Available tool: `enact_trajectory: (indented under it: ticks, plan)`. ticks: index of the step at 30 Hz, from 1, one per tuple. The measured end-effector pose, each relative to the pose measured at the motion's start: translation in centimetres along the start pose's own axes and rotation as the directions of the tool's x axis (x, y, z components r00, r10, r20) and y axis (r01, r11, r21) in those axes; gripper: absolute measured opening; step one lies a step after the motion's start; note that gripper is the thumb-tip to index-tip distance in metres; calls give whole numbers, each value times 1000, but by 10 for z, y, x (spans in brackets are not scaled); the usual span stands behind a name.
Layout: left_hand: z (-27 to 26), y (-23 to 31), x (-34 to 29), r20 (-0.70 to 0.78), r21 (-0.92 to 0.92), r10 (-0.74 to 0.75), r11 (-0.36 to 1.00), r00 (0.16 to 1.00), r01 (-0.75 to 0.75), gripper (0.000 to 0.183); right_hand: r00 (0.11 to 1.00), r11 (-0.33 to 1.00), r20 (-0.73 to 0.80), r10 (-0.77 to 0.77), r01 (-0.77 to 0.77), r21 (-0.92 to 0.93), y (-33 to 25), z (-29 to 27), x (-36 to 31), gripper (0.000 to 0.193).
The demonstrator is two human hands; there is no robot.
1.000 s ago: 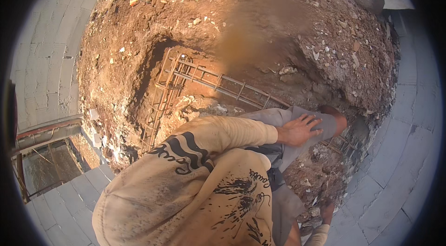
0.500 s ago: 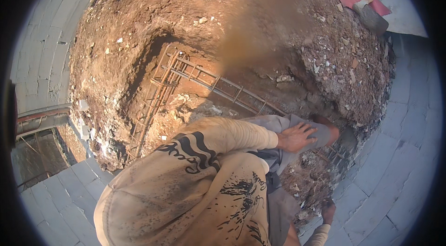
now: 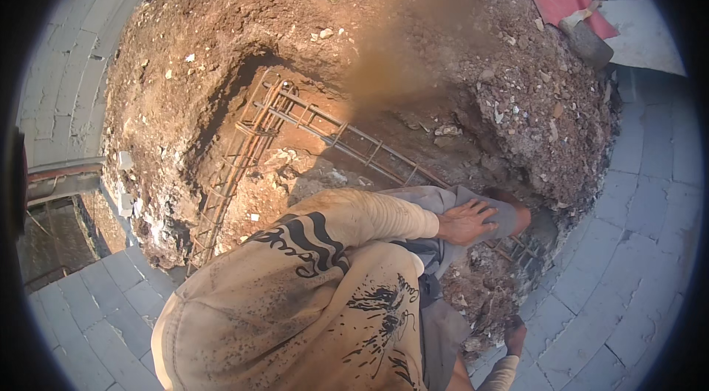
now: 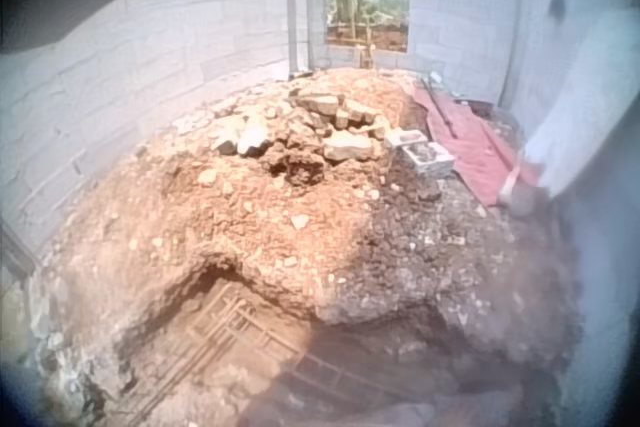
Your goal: The person uses a hammer and chisel to break away concrete and soil around a metal rebar cage embedded in the ground. They then adjust and position the rebar cage within the excavated area.
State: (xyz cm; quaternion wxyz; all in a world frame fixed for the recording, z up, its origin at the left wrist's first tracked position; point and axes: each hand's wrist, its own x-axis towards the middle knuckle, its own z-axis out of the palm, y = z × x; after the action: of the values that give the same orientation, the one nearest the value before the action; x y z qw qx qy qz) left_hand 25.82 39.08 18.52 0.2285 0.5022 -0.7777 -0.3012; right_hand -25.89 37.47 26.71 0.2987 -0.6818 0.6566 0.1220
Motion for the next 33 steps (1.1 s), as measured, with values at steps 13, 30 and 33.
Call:
enact_trajectory:
  ticks: [13, 30, 33]
  plan:
    - [3, -1, -5, -33, -5, 18, 1000, 999, -18, 66, 1000, 1000, -1, 27, -27, -5, -12, -7, -8, 21]
    - [2, 1, -1, -19, -4, 25, 1000, 1000, -25, 65, 998, 993, 14, 60, -61, 104, -1, -10, -12, 27]
    - [6, 1, -5, -14, -10, 13, 1000, 1000, -13, 65, 997, 995, 13, 75, -76, 70, -7, -3, -18, 31]
